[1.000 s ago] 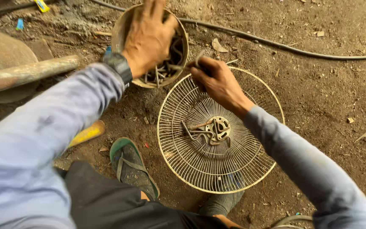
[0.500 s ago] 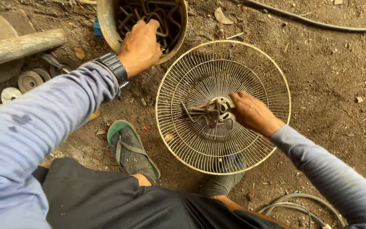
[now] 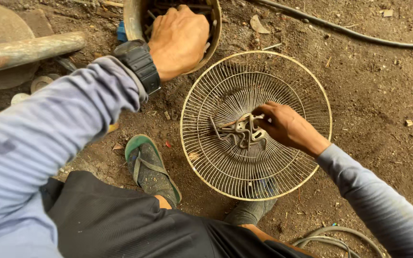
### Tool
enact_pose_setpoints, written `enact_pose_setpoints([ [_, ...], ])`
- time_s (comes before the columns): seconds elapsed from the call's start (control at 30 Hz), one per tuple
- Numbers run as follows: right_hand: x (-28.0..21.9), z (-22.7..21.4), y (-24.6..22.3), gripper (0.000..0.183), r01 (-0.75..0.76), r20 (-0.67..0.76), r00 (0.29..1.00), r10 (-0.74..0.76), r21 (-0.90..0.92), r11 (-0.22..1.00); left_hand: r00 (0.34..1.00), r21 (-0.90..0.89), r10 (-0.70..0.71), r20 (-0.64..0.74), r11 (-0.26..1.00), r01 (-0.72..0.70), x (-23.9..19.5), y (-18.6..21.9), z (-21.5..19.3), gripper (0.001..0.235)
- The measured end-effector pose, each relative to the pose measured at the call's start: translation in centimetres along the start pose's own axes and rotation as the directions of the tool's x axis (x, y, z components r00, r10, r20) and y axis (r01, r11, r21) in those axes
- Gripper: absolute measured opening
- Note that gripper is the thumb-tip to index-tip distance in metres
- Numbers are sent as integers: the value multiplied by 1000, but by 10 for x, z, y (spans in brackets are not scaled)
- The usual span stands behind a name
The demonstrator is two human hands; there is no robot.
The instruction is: The person transfers metal hooks from a bucket to a wire mesh basket. They repeatedly reach into the bucket with their left hand, grab a handful of hooks, and place them into the basket.
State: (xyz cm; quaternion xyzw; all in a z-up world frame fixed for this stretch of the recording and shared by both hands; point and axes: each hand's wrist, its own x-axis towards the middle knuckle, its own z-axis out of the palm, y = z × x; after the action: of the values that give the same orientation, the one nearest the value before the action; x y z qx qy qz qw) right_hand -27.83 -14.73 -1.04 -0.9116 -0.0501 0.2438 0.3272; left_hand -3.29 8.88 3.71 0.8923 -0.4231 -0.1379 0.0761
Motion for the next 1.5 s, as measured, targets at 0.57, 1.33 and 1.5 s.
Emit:
enact_pose_setpoints([
  [0.57,83,5,-31,47,-124,-175,982,72,-306,944,972,160,19,233,985,-58,-24,-7,47,41],
  [1.33,-32,-49,171,44,-577,-581,763,284,-412,705,750,127,-56,659,991,-38,-69,52,-21,14],
  [1.5,-15,-68,30,62,-77,-383,923,45,-69,995,871,-17,228,436,969,-245,-63,72,-73,16],
])
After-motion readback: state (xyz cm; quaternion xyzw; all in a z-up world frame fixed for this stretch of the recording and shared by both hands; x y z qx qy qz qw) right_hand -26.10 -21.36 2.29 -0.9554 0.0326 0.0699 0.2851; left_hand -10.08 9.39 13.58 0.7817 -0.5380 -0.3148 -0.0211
